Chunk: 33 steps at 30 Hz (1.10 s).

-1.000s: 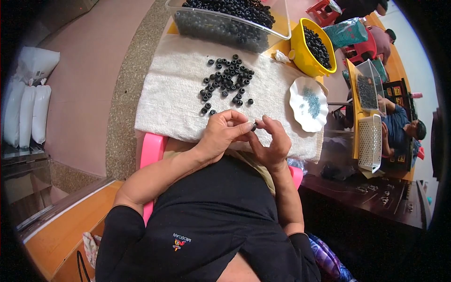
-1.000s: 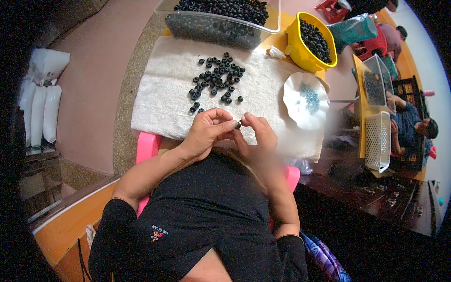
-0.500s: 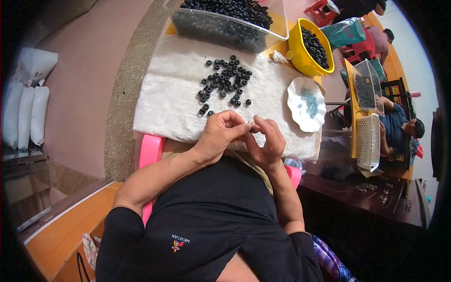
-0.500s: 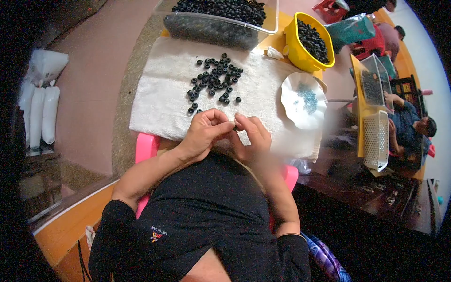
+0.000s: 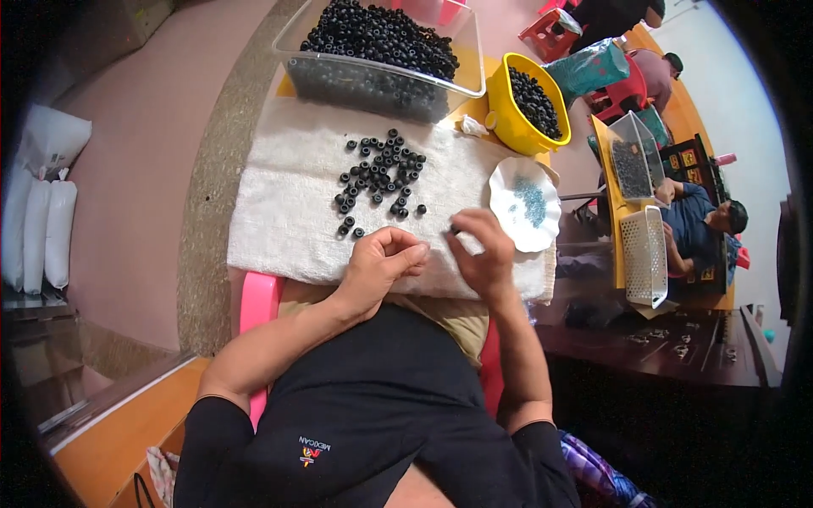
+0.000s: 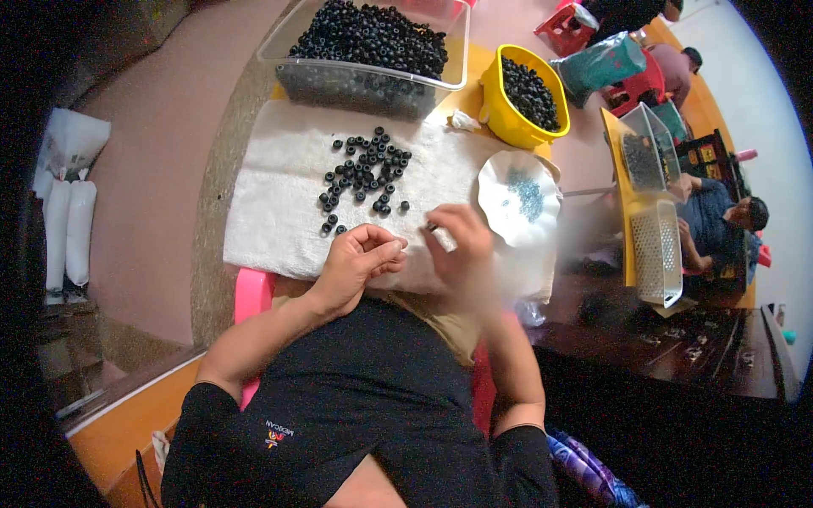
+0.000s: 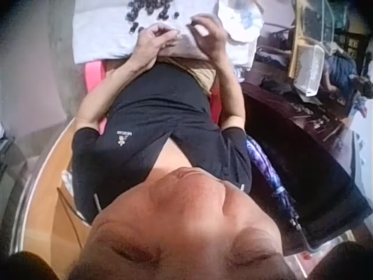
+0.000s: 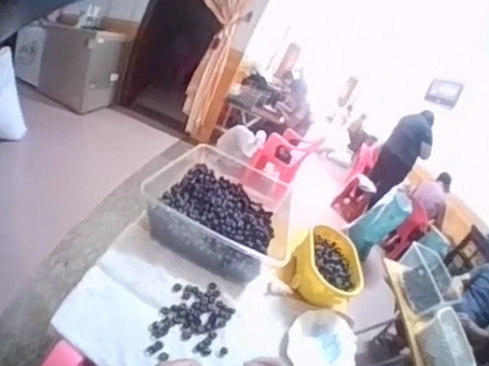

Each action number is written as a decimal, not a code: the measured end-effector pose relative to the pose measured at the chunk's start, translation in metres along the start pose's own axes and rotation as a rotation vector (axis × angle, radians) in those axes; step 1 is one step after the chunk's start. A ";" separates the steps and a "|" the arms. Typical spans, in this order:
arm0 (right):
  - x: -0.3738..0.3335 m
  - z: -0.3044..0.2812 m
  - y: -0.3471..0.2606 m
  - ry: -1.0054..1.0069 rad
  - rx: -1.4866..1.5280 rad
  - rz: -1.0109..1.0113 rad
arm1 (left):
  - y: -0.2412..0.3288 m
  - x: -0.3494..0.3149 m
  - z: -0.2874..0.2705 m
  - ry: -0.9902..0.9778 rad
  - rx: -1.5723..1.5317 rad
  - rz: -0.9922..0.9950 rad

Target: Manually sorting and inspecting small black hardware components on a workbench into different groups.

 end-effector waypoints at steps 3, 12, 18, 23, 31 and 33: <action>0.040 -0.033 0.032 0.076 -0.027 0.015 | 0.002 -0.001 0.000 -0.032 0.040 0.002; 0.149 -0.122 0.106 0.349 -0.286 0.080 | 0.002 0.001 -0.002 -0.045 0.034 0.022; 0.109 -0.054 0.069 0.072 -0.002 0.073 | 0.002 0.003 -0.001 -0.089 0.121 0.126; 0.068 0.043 -0.004 -0.255 -0.013 -0.061 | 0.008 -0.007 0.016 -0.220 0.231 0.203; 0.066 0.114 -0.045 -0.365 -0.364 -0.284 | 0.039 -0.020 0.029 -0.226 0.381 0.352; 0.070 0.127 -0.050 -0.414 -0.385 -0.316 | 0.042 -0.020 0.027 -0.196 0.384 0.350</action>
Point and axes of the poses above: each hand's wrist, its own x-axis towards the middle knuckle, its own z-axis out of the palm, y = z × x, the point moved 8 cm from there along x, towards the middle knuckle, and after that the axes turned 14 degrees about z, right-handed, at the moved point
